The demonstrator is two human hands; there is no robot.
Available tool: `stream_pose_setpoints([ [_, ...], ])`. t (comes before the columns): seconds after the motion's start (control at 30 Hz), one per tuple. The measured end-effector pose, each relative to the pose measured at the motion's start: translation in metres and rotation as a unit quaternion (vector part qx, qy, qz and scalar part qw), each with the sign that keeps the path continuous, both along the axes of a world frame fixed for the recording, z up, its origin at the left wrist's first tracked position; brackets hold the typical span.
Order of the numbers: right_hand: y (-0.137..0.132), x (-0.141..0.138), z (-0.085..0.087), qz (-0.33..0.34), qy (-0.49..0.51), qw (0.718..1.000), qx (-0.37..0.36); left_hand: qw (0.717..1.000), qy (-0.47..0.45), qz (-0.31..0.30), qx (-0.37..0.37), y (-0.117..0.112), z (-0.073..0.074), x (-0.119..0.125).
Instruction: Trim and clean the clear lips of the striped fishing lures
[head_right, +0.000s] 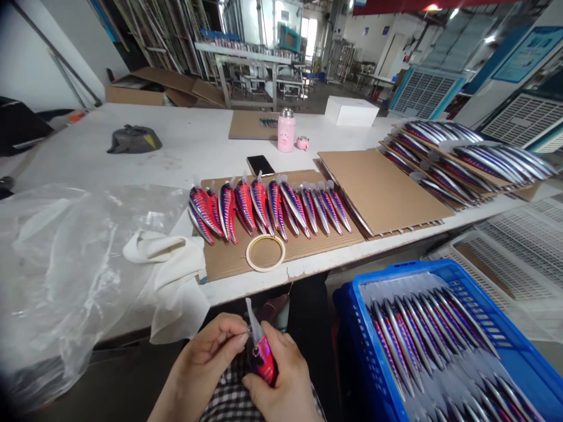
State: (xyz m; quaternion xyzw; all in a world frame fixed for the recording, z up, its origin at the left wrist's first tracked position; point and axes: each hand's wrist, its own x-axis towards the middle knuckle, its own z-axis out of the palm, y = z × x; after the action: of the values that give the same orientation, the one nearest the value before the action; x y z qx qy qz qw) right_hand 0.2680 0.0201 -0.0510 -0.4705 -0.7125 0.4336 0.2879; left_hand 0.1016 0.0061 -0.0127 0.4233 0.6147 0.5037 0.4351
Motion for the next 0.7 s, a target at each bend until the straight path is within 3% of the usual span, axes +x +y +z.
stream_pose_setpoints([
  [0.1,0.0011,0.0032,0.0008,0.029,-0.015,0.999,-0.003,0.999,-0.039,0.002,-0.012,0.0005,0.0014,0.0013],
  [0.23,-0.0015,0.0025,0.0001,0.006,-0.022,1.0,-0.006,0.995,-0.091,0.027,-0.041,0.0001,0.0037,0.0041],
  [0.7,-0.0018,0.0061,-0.0056,0.043,-0.103,0.991,0.067,0.998,0.039,-0.007,-0.058,-0.0018,-0.0015,-0.0014],
])
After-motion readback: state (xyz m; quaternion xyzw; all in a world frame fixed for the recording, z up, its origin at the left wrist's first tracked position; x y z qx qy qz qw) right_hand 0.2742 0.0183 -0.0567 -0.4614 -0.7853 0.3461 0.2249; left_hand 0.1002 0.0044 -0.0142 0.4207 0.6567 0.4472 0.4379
